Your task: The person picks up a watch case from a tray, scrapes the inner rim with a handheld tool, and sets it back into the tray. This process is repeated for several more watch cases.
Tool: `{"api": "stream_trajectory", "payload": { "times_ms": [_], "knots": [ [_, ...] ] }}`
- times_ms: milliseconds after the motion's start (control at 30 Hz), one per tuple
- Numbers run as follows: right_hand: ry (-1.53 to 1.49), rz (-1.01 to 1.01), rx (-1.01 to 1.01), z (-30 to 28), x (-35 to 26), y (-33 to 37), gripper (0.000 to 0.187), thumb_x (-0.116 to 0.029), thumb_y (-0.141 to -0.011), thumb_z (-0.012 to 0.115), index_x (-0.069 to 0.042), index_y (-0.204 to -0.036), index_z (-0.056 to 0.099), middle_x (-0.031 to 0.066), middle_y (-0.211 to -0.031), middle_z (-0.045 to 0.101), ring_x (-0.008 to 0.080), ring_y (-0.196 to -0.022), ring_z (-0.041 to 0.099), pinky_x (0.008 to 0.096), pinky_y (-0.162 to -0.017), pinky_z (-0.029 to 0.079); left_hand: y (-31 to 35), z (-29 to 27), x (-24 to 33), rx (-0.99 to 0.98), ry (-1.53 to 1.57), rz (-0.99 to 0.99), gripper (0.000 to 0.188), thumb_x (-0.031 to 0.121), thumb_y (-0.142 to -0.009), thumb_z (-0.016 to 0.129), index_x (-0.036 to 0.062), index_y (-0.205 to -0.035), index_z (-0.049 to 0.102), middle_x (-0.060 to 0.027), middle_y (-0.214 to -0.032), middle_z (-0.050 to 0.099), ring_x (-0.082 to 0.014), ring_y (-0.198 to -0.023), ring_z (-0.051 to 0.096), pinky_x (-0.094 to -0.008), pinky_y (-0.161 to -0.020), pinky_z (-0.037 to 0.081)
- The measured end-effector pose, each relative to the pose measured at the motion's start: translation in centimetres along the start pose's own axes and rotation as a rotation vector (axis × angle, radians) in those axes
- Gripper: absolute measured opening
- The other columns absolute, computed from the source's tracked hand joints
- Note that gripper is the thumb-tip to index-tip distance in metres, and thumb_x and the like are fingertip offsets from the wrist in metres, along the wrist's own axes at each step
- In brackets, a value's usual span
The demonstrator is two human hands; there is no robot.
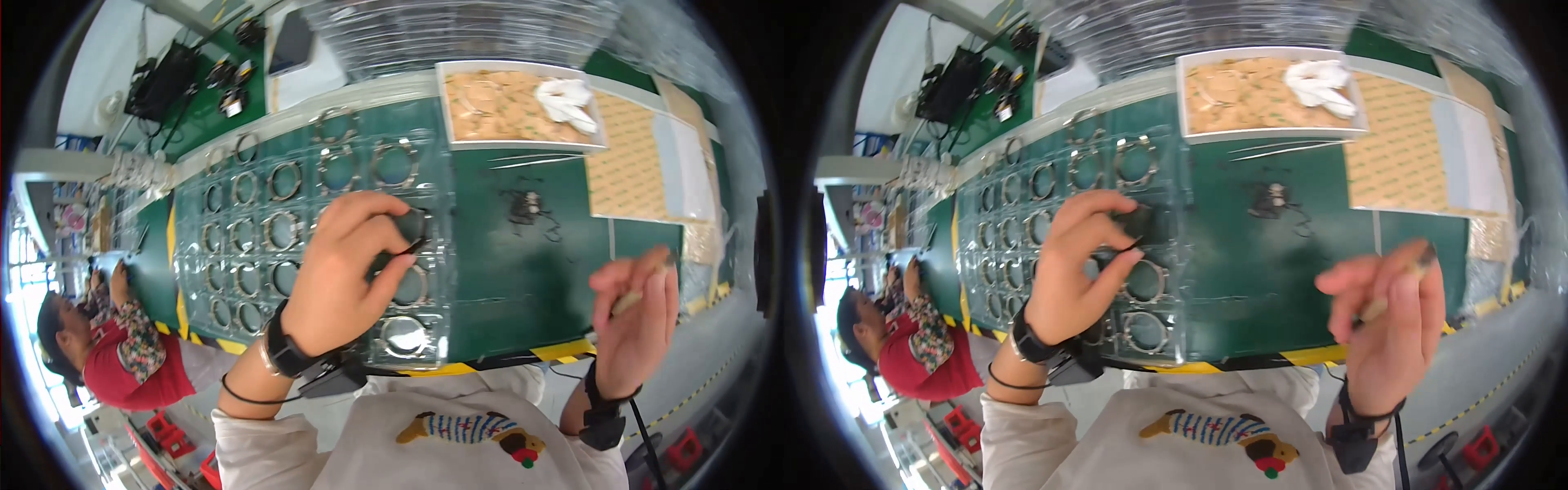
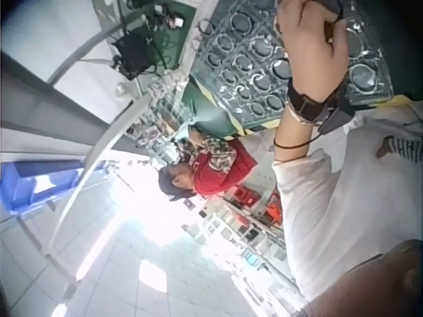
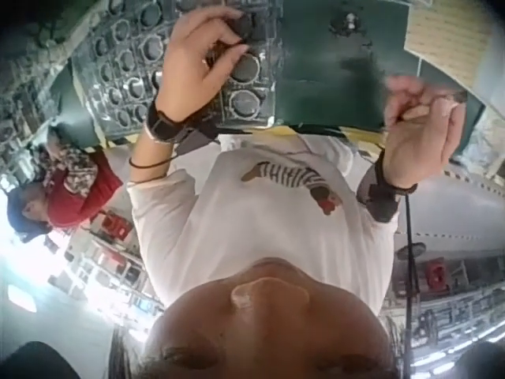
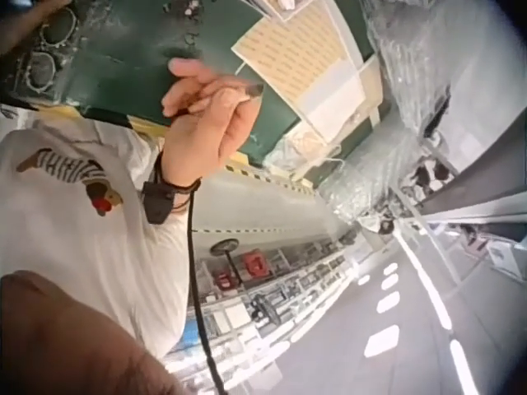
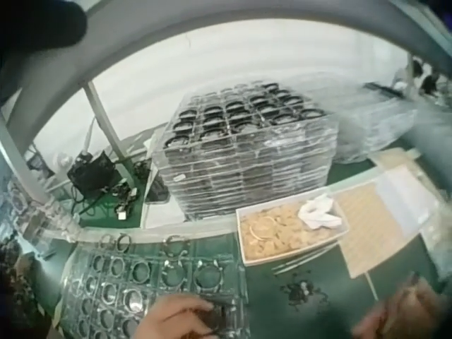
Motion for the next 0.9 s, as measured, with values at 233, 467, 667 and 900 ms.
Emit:
{"api": "stream_trajectory", "payload": {
  "times_ms": [233, 467, 667, 900],
  "knots": [
    [-0.297, 0.179, -0.083, 1.2, 4.4, -3.3, 0.030, -0.036, -0.108, 0.047, -0.007, -0.099, 0.052, 0.0100, -0.077, 0.061, 0.0109, -0.051, 0.045, 0.0240, -0.045, 0.032, -0.9, 6.9, 6.3, -0.265, -0.081, 0.091, 0.016, 0.002, -0.078, 0.077, 0.0052, -0.089, 0.066, -0.0126, -0.120, 0.065, -0.0358, -0.113, 0.060, -0.0449, -0.096, 0.048],
    [-0.252, 0.142, -0.050, -0.6, 4.7, -4.0, 0.031, -0.035, -0.108, 0.047, -0.006, -0.098, 0.053, 0.0049, -0.075, 0.055, 0.0100, -0.054, 0.043, 0.0244, -0.047, 0.031, -0.9, 3.6, 11.7, -0.192, 1.003, 0.207, 0.015, 0.008, -0.088, 0.070, -0.0027, -0.097, 0.066, -0.0135, -0.103, 0.070, -0.0308, -0.092, 0.067, -0.0430, -0.077, 0.052],
    [-0.218, 0.083, -0.099, 0.1, 4.6, -3.9, 0.028, -0.030, -0.106, 0.052, -0.005, -0.096, 0.062, 0.0052, -0.075, 0.062, 0.0088, -0.055, 0.047, 0.0228, -0.047, 0.034, 0.2, 3.0, 10.8, -0.083, 0.995, -0.005, 0.012, 0.006, -0.088, 0.071, -0.0019, -0.096, 0.067, -0.0137, -0.101, 0.070, -0.0285, -0.088, 0.067, -0.0406, -0.074, 0.053],
    [-0.170, 0.077, -0.066, 0.1, 4.7, -3.4, 0.027, -0.029, -0.105, 0.054, -0.005, -0.096, 0.062, 0.0041, -0.075, 0.061, 0.0082, -0.055, 0.047, 0.0229, -0.047, 0.032, 0.5, 2.3, 8.7, 0.020, 0.939, -0.144, 0.010, 0.003, -0.087, 0.072, -0.0010, -0.095, 0.068, -0.0140, -0.098, 0.070, -0.0259, -0.085, 0.067, -0.0377, -0.071, 0.053]
  ]
}}
Point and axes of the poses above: each hand's wrist, its own y-axis away from the middle knuckle, its own z-axis out of the palm, x = y × z, the point moved 9 cm from there along -y, towards the middle knuckle
